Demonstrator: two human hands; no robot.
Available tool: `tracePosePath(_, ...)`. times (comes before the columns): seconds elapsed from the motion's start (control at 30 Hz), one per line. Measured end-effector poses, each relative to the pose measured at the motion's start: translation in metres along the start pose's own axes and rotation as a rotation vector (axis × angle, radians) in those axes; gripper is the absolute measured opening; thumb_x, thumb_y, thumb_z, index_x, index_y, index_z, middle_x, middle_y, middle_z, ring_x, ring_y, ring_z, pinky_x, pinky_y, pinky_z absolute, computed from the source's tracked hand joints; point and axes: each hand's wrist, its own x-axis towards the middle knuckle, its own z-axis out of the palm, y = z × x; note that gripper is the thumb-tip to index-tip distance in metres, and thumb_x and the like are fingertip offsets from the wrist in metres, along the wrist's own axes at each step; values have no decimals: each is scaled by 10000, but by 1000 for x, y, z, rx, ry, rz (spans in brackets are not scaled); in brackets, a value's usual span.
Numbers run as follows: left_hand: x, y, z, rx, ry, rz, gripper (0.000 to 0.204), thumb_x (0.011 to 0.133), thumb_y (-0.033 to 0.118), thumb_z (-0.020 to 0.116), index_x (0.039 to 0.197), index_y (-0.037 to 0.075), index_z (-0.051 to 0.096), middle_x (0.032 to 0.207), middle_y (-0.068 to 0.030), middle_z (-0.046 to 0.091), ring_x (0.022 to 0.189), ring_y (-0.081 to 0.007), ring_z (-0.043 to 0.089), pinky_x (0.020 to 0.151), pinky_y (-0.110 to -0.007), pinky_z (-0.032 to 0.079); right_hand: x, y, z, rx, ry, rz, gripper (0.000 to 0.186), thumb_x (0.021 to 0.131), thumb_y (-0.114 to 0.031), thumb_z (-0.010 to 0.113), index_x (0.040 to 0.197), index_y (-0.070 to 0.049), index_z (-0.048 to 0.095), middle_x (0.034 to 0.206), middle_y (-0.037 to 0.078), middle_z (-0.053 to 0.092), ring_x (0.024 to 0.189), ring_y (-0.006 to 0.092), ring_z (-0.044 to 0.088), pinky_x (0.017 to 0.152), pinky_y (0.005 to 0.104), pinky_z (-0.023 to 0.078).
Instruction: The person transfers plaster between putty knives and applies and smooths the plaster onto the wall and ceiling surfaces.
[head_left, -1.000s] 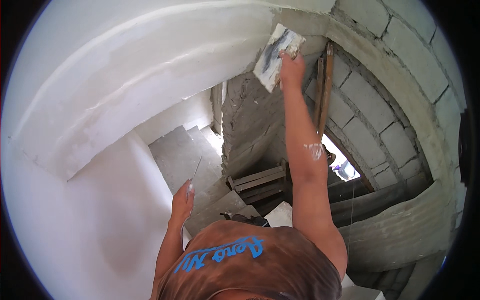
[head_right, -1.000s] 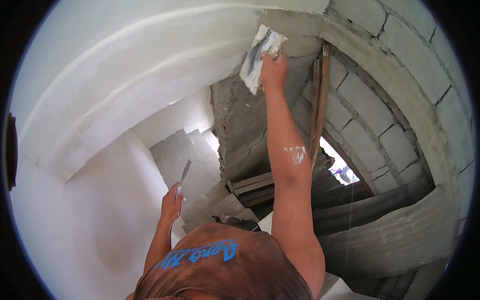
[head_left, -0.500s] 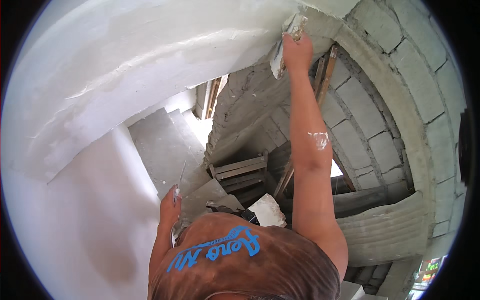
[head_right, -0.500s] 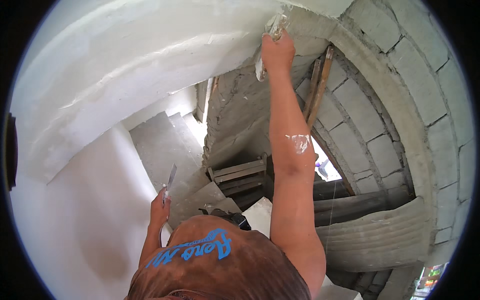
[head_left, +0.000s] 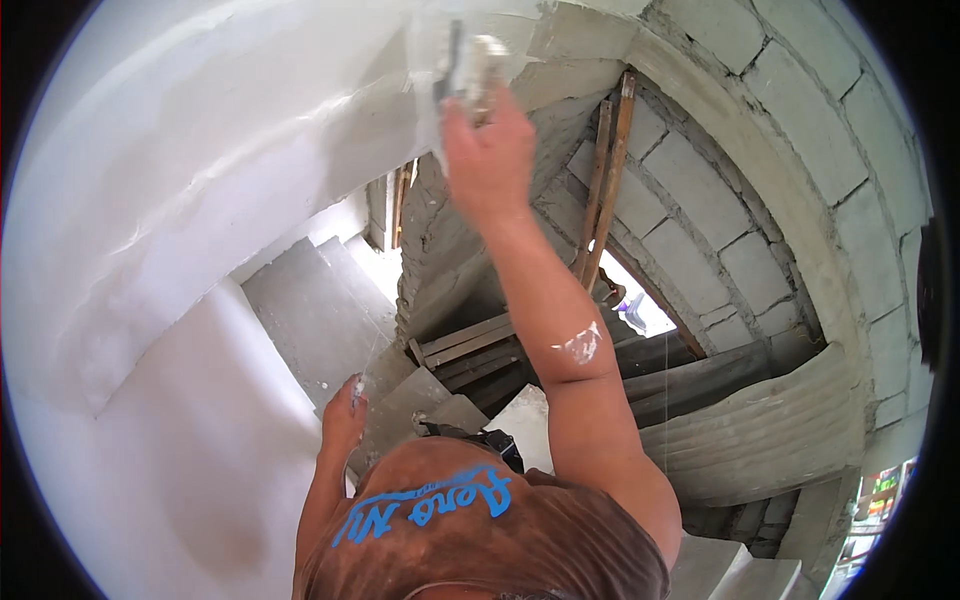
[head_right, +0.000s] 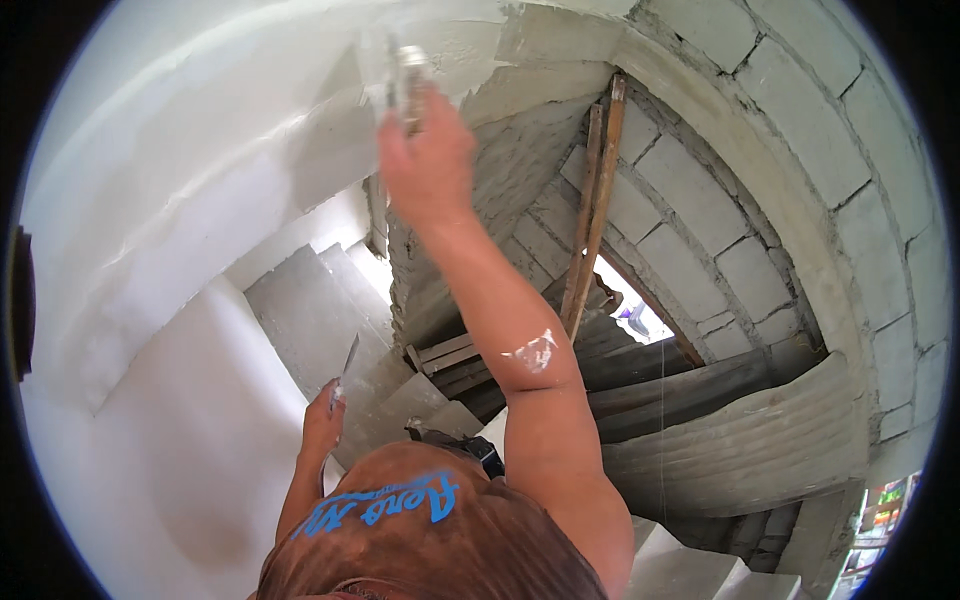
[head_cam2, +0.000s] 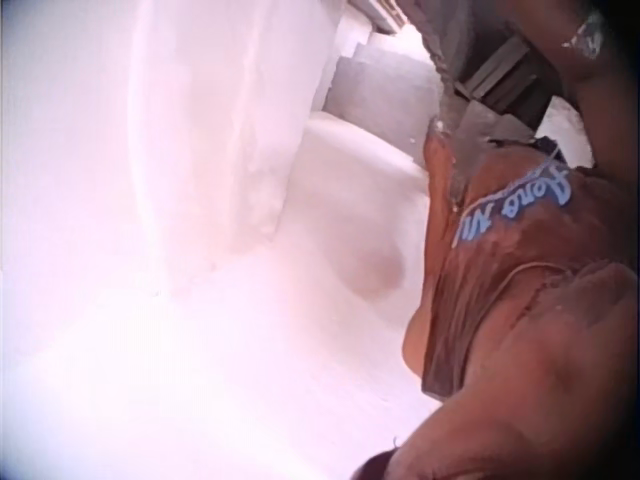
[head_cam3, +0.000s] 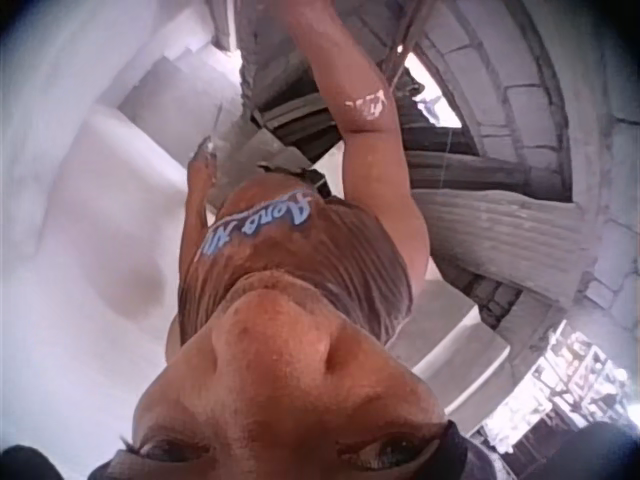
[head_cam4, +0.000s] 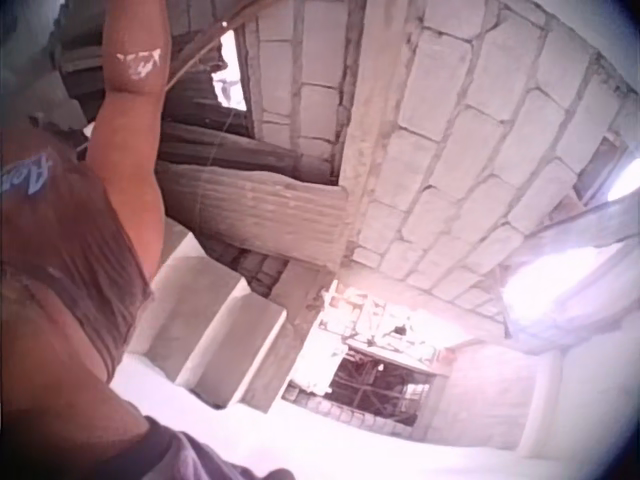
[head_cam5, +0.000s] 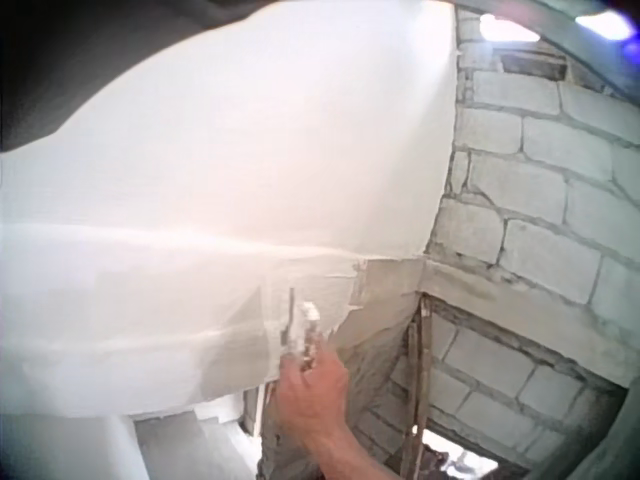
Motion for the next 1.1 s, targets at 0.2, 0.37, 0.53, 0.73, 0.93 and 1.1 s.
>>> tracePosePath(0.2,-9,24,-13,-35,9,-110,401,969,186,555,1345,49,542,1159,-267,652,1063,-412,645,917,-443,503,74,85,-73,-168,270,60,302,814,-181,670,997,58,665,889,199,704,792,288,654,775,385,496)
tracePosePath(0.37,-30,1,-10,3,56,-120,397,969,185,554,1340,47,542,1138,-263,659,1036,-414,651,905,-448,506,98,105,-61,-163,189,27,332,782,-177,627,1050,13,672,910,193,708,860,353,680,807,404,510)
tracePosePath(0.53,-39,-6,-10,18,75,-116,388,973,189,547,1329,34,538,1141,-266,655,1051,-425,637,914,-467,495,86,74,-40,-196,84,56,366,779,-204,643,1078,6,668,921,204,703,875,380,671,814,418,506)
tracePosePath(0.73,-29,-4,-7,16,86,2,381,978,190,543,1323,28,532,1126,-268,658,1042,-445,631,892,-472,502,52,36,3,-348,61,-47,424,795,-227,649,1118,47,630,1059,251,652,981,406,630,877,476,488)
tracePosePath(0.93,7,43,-20,-88,13,-70,412,990,202,546,1356,17,501,947,-214,687,767,-326,677,704,-403,543,-8,-22,-12,-68,-111,-43,352,819,-186,650,1099,26,634,1020,218,668,933,392,622,829,444,497)
tracePosePath(1.1,50,110,-53,-937,-138,-204,329,977,195,535,1248,10,512,817,-121,637,495,-155,541,408,-279,426,-63,3,-79,519,-369,160,309,823,-94,682,1123,-22,670,1035,169,696,951,326,635,823,393,505)
